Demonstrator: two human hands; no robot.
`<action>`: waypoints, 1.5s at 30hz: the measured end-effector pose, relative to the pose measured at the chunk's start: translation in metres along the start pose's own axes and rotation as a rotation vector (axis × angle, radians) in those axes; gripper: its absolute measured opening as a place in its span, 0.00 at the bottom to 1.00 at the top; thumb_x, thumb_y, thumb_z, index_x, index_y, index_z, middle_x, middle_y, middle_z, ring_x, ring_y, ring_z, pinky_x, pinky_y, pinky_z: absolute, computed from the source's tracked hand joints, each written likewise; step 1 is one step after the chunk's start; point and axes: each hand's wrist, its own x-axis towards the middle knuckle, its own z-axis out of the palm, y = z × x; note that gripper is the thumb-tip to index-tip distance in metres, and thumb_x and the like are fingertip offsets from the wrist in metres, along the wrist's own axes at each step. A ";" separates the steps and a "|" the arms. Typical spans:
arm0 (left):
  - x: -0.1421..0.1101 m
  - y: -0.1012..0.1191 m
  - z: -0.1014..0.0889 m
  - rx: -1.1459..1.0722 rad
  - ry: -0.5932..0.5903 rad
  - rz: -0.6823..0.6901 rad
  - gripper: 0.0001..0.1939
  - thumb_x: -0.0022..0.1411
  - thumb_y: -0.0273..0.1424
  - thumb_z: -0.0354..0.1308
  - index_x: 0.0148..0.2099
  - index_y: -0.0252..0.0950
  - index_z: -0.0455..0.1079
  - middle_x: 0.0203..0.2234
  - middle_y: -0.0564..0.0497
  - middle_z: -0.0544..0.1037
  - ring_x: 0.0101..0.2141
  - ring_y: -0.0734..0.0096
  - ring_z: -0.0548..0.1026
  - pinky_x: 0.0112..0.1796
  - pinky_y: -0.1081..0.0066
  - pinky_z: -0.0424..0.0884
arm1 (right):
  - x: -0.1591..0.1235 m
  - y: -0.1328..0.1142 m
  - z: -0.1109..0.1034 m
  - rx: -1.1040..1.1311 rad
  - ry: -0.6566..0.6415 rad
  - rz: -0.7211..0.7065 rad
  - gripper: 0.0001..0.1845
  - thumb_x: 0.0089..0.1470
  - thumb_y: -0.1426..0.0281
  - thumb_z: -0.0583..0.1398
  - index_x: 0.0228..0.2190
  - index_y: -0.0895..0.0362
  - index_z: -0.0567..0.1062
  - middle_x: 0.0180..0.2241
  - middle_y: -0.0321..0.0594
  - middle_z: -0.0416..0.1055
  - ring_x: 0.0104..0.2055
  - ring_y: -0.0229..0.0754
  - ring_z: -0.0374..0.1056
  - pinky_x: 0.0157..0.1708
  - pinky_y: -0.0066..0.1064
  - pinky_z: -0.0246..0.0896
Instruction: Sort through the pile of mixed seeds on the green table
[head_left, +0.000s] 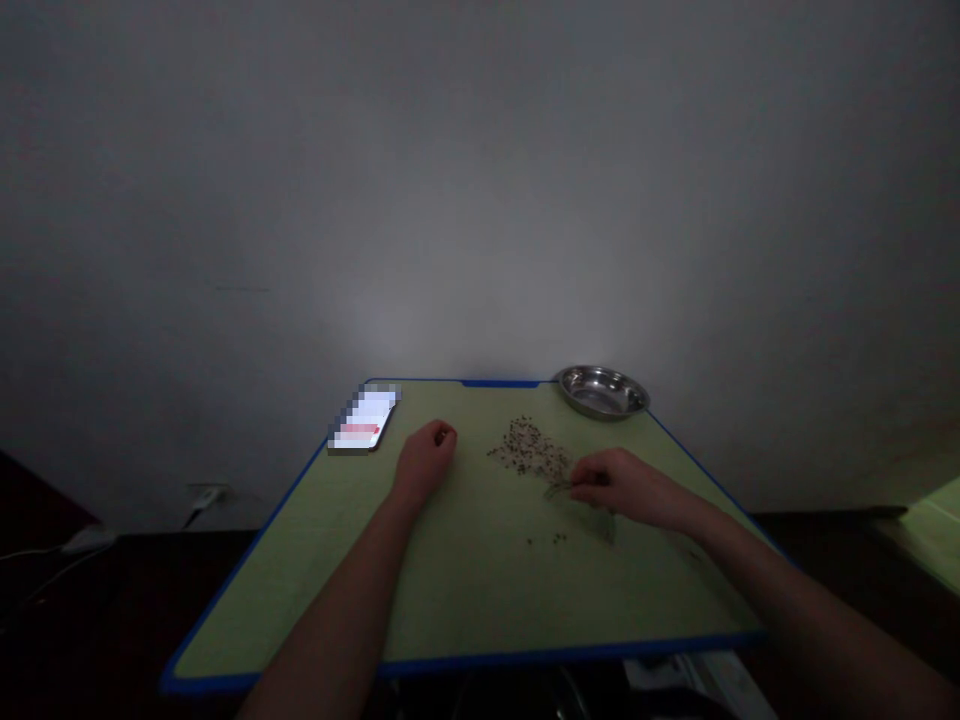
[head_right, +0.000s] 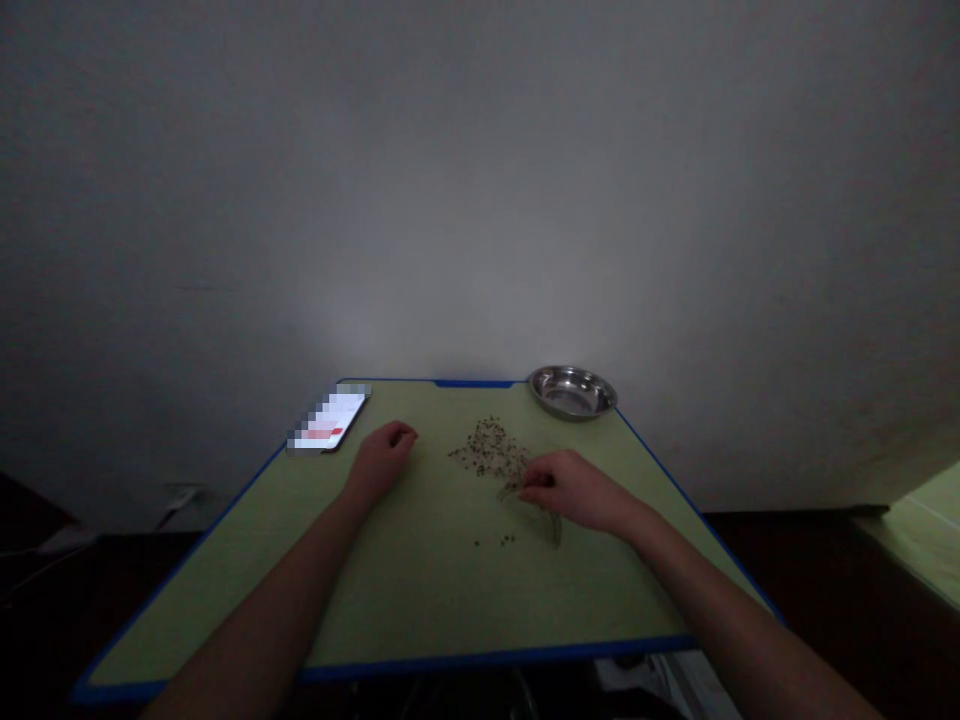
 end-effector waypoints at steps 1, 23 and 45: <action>0.000 0.000 0.000 -0.004 -0.001 0.002 0.12 0.56 0.33 0.48 0.31 0.36 0.71 0.28 0.49 0.76 0.30 0.70 0.71 0.32 0.72 0.62 | -0.004 0.002 -0.002 0.014 -0.001 0.006 0.10 0.50 0.66 0.59 0.25 0.59 0.75 0.21 0.35 0.68 0.24 0.35 0.62 0.23 0.26 0.53; 0.001 -0.002 0.000 0.006 -0.027 -0.002 0.12 0.56 0.34 0.48 0.32 0.36 0.71 0.28 0.49 0.77 0.30 0.69 0.72 0.32 0.71 0.63 | -0.018 0.021 -0.002 -0.005 -0.010 -0.002 0.11 0.52 0.66 0.57 0.25 0.59 0.75 0.22 0.35 0.68 0.24 0.36 0.62 0.24 0.27 0.53; 0.000 -0.001 0.000 0.014 -0.044 -0.014 0.12 0.56 0.35 0.49 0.33 0.36 0.71 0.29 0.48 0.77 0.31 0.69 0.72 0.33 0.71 0.64 | -0.024 0.018 0.006 0.054 -0.014 0.039 0.12 0.52 0.65 0.57 0.27 0.60 0.76 0.23 0.36 0.69 0.26 0.37 0.62 0.26 0.28 0.55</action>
